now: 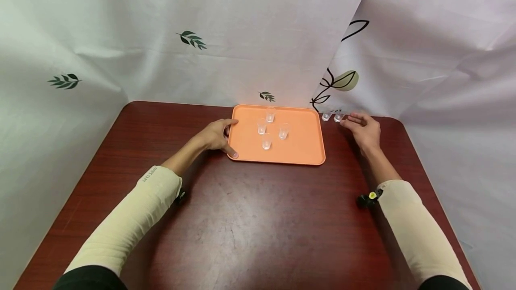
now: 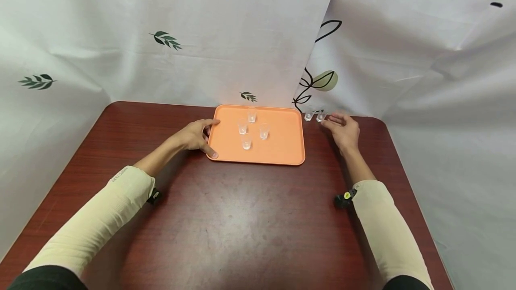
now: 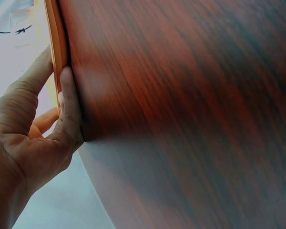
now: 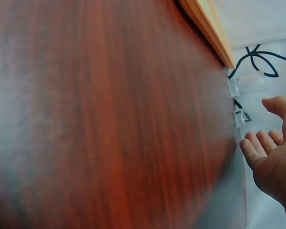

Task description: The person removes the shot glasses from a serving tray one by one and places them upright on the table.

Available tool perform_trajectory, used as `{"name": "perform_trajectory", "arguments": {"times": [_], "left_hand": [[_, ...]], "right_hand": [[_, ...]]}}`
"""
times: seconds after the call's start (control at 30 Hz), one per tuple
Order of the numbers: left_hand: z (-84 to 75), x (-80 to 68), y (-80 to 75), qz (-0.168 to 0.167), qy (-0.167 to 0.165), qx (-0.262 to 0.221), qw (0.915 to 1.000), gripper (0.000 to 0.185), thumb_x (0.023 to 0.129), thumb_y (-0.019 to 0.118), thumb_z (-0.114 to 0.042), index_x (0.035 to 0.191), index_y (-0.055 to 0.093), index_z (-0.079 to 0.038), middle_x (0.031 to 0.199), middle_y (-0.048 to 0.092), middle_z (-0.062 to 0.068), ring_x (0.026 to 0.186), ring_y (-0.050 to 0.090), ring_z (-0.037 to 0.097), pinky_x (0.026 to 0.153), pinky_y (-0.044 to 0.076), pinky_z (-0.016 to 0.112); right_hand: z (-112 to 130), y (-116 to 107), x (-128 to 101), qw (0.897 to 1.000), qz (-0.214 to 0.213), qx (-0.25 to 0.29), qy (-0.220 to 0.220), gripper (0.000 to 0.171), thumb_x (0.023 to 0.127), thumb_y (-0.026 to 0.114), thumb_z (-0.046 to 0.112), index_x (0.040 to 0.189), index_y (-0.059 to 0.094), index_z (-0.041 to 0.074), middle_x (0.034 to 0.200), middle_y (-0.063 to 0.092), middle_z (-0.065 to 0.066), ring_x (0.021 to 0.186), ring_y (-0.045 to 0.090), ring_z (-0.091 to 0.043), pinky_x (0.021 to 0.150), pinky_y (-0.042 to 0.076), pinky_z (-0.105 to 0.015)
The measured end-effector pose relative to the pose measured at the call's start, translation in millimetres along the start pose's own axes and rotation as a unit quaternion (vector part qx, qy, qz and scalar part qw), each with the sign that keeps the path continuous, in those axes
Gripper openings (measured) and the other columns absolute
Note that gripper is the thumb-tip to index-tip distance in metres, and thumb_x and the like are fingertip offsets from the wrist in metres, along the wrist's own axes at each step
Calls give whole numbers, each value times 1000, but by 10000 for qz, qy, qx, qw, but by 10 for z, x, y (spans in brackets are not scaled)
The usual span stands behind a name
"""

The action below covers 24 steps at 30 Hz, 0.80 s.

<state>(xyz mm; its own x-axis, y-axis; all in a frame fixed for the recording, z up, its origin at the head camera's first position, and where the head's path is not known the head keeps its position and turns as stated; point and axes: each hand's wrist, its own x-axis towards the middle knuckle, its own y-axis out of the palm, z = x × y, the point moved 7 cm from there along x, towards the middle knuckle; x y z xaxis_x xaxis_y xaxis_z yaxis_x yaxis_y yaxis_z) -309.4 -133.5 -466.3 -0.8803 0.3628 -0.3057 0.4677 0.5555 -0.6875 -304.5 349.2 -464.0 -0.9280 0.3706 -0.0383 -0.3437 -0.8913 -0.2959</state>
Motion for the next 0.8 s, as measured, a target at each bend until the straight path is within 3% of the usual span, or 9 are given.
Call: {"name": "perform_trajectory", "arguments": {"times": [0.23,0.67,0.8], "left_hand": [[20,18,3,3,-1,27,10000,126,70,111,-21,175,41,-11,130,57,17,116,56,30,101,48,41],[76,77,-4,-27,66,226,9997,131,65,114,-28,174,43,-11,127,58,15,111,55,28,96,50,40],[38,41,-4,36,76,107,9999,129,67,113,-28,174,43,-11,128,57,17,114,55,30,100,50,42]], "right_hand": [[-46,-16,-91,9997,102,-226,55,58,96,90,21,147,70,2,110,73,17,103,67,9,88,54,-6],[-34,89,-229,9995,305,96,-63,59,96,90,15,149,69,-1,114,77,14,102,70,9,89,56,-7],[4,174,-293,9985,416,299,-193,56,95,90,10,145,69,-3,110,80,14,100,72,9,89,57,-7]]}}
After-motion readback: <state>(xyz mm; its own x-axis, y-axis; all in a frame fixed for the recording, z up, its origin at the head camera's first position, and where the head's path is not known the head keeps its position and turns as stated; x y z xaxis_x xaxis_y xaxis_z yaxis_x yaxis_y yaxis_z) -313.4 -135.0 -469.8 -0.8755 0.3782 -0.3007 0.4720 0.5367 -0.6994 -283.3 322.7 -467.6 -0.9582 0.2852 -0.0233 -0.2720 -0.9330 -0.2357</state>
